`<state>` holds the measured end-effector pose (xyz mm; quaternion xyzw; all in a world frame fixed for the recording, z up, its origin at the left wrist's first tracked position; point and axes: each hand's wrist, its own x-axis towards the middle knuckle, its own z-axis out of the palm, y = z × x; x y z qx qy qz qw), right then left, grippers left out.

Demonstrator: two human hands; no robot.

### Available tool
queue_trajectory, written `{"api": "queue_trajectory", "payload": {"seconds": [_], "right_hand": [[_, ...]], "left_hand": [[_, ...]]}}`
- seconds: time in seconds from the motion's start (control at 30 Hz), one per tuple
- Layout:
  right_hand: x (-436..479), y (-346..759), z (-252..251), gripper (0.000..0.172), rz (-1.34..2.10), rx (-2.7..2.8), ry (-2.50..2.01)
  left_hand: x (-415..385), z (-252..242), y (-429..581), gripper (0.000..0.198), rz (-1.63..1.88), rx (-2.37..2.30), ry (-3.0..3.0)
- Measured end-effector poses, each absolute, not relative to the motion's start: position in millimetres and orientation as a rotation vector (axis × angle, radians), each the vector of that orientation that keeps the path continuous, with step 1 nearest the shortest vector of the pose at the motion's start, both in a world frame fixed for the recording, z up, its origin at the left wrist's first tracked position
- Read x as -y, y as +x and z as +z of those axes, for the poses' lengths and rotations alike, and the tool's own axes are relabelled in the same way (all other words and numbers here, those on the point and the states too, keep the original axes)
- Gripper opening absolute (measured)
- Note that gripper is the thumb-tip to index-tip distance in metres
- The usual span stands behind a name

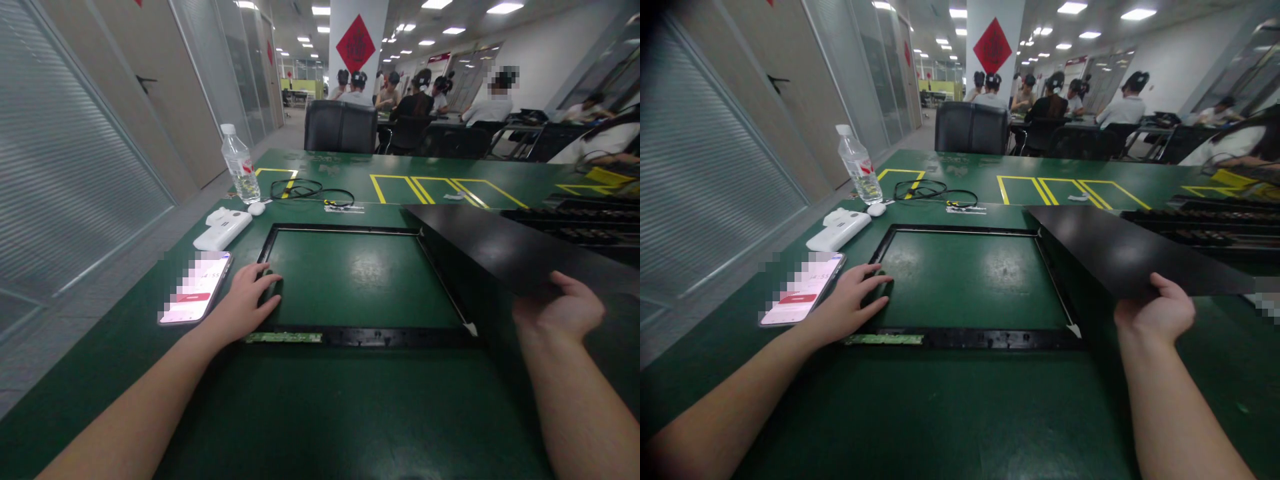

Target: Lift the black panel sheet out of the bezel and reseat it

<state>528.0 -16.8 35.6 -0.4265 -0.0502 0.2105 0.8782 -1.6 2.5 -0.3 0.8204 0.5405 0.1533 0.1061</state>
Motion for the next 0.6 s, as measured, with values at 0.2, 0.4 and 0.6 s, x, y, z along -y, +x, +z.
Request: {"api": "queue_trajectory", "payload": {"seconds": [0.2,0.4,0.6], "right_hand": [[20.1,514.7,46.2,0.017,0.465,-0.028,-0.932],[20.0,507.9,51.2,0.018,0.509,-0.130,-1.017],[15.9,515.0,42.8,0.025,0.611,-0.204,-1.091]], "left_hand": [[-2.0,0.3,-0.2,0.057,0.423,-1.598,2.416],[-2.5,-0.1,-0.7,0.058,0.415,-1.602,2.431],[-3.4,-4.3,-2.4,0.055,0.459,-1.586,2.434]]}}
